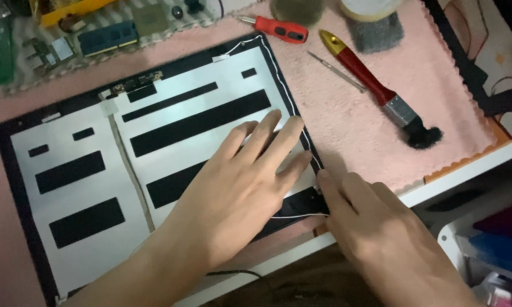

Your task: The person is repairing a laptop by connecting wires to the back of the screen. They use their hands to plug in a black wire and a white wire, then use a screwdriver to tighten screws on the screen's frame.

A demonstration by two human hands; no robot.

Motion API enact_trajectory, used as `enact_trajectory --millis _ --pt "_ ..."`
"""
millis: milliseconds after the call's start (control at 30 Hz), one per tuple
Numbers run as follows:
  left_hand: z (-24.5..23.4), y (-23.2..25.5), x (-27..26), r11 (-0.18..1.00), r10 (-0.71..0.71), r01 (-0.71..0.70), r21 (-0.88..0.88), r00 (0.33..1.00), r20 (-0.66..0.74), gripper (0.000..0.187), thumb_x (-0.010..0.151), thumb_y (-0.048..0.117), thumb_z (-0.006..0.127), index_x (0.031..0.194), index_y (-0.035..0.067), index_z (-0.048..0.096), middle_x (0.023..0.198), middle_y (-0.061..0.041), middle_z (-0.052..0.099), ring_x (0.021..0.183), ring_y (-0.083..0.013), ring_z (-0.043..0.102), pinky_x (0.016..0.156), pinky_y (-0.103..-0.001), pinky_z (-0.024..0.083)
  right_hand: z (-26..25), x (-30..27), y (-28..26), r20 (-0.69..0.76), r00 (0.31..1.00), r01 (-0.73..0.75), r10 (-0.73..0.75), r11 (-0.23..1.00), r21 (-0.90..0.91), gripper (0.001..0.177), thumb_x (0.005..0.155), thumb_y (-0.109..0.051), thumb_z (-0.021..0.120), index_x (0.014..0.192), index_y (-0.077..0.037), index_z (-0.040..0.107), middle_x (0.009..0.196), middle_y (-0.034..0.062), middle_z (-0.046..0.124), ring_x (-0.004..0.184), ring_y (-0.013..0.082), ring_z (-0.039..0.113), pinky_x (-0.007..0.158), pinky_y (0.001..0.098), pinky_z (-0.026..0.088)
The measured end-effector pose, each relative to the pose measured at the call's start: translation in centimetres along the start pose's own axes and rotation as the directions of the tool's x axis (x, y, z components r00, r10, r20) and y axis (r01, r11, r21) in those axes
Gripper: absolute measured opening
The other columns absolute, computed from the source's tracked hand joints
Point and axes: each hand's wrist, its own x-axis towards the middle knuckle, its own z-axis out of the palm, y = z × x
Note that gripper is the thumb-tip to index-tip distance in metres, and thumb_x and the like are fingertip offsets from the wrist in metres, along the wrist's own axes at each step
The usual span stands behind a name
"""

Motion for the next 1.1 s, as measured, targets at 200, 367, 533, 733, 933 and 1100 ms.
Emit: enact_trajectory --millis 200,367,533,733,933,1100 --pt "0.4 0.1 -0.2 0.999 -0.007 0.006 -0.045 1.000 -0.004 0.052 0.101 0.037 0.066 0.151 0.020 0.066 0.173 -0.018 0.049 0.158 -0.0376 0.052 0.121 -0.050 0.044 0.7 -0.2 0.3 -0.136 0.991 0.029 -0.012 0.992 0.122 0.061 0.097 0.001 0.072 0.157 0.001 0.062 0.120 0.0160 0.067 0.072 0.0319 0.069 0.057 0.0437 0.056" --pt "0.2 0.2 -0.1 1.000 -0.021 0.021 -0.021 0.999 -0.026 0.053 0.098 0.042 0.071 0.147 0.022 0.065 0.169 -0.015 0.051 0.153 -0.0351 0.054 0.116 -0.046 0.047 -0.2 0.4 -0.2 -0.175 0.984 0.049 -0.009 0.973 0.225 0.053 0.096 0.009 0.071 0.148 0.008 0.066 0.127 0.0187 0.069 0.083 0.0288 0.074 0.062 0.0419 0.058" --pt "0.1 0.1 0.2 0.996 -0.035 0.030 -0.085 0.998 -0.058 0.046 0.097 0.031 0.072 0.141 0.019 0.072 0.165 -0.017 0.054 0.153 -0.0355 0.056 0.119 -0.049 0.047 0.2 0.0 0.2 -0.124 0.991 -0.013 0.053 0.954 0.299 0.068 0.096 -0.001 0.076 0.162 0.001 0.062 0.134 0.0164 0.069 0.103 0.0323 0.080 0.083 0.0417 0.069" --pt "0.1 0.1 0.4 0.997 -0.034 0.030 -0.073 0.998 -0.054 0.062 0.086 0.047 0.084 0.141 0.021 0.074 0.167 -0.015 0.054 0.155 -0.0335 0.056 0.120 -0.049 0.047 0.9 -0.4 0.4 -0.178 0.978 -0.026 0.105 0.918 0.396 0.057 0.101 -0.005 0.071 0.157 0.005 0.064 0.157 0.0203 0.067 0.111 0.0329 0.083 0.089 0.0436 0.068" --pt "0.2 -0.1 0.3 0.997 -0.020 0.015 -0.073 0.998 -0.058 0.054 0.096 0.045 0.075 0.144 0.020 0.072 0.167 -0.019 0.054 0.158 -0.0368 0.053 0.125 -0.050 0.044 0.5 -0.3 0.2 -0.284 0.947 -0.017 0.150 0.907 0.420 0.037 0.106 -0.004 0.069 0.142 -0.003 0.078 0.118 0.0107 0.082 0.091 0.0206 0.082 0.085 0.0334 0.062" --pt "0.3 0.3 -0.7 0.990 -0.073 0.059 -0.125 0.991 -0.111 0.047 0.093 0.024 0.081 0.138 0.018 0.069 0.159 -0.015 0.054 0.155 -0.0356 0.055 0.116 -0.047 0.048 0.6 -1.0 -0.2 -0.274 0.917 -0.136 0.288 0.875 0.465 0.027 0.107 -0.016 0.072 0.129 -0.010 0.086 0.093 -0.0009 0.084 0.066 0.0123 0.066 0.067 0.0301 0.054"
